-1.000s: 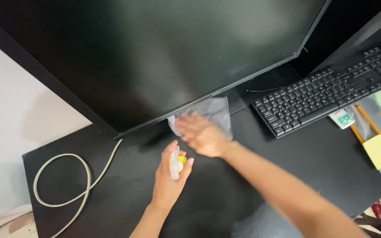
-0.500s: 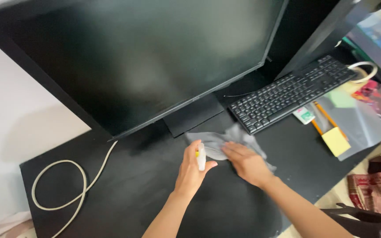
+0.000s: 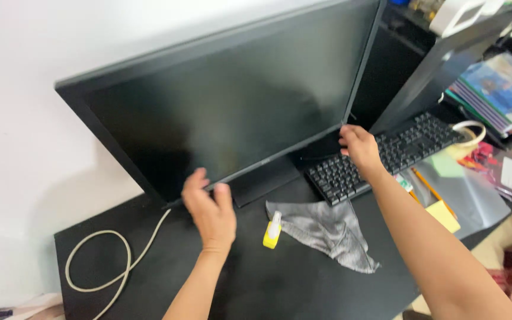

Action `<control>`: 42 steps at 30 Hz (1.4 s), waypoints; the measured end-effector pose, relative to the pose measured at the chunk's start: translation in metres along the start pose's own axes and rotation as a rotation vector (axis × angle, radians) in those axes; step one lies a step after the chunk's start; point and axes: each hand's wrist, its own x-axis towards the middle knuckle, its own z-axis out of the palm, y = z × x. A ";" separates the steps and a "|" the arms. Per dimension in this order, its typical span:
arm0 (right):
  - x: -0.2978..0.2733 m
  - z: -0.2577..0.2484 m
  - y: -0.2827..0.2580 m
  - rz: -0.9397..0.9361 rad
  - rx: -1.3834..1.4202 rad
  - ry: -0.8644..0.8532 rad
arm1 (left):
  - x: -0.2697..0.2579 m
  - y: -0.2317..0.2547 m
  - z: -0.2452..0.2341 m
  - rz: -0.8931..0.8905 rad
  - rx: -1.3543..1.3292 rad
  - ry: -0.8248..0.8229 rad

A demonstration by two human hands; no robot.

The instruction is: The person wipes a black desk surface with a gray cloth and a spray bottle, then cleans a computer monitor, a small speaker, and a keyboard. The person moves the keyboard to wipe underneath it and returns it to its original position.

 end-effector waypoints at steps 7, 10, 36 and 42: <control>0.086 0.002 -0.029 0.046 0.075 0.104 | 0.042 0.009 -0.024 0.060 0.247 0.354; 0.101 0.009 -0.041 -0.009 0.109 0.057 | 0.051 -0.002 -0.031 0.001 0.196 0.479; 0.025 0.038 -0.099 0.219 0.435 -0.046 | 0.050 -0.114 -0.113 -0.632 -0.614 0.321; 0.002 0.079 -0.096 0.192 0.404 -0.127 | 0.047 -0.095 -0.173 -0.689 -0.616 0.297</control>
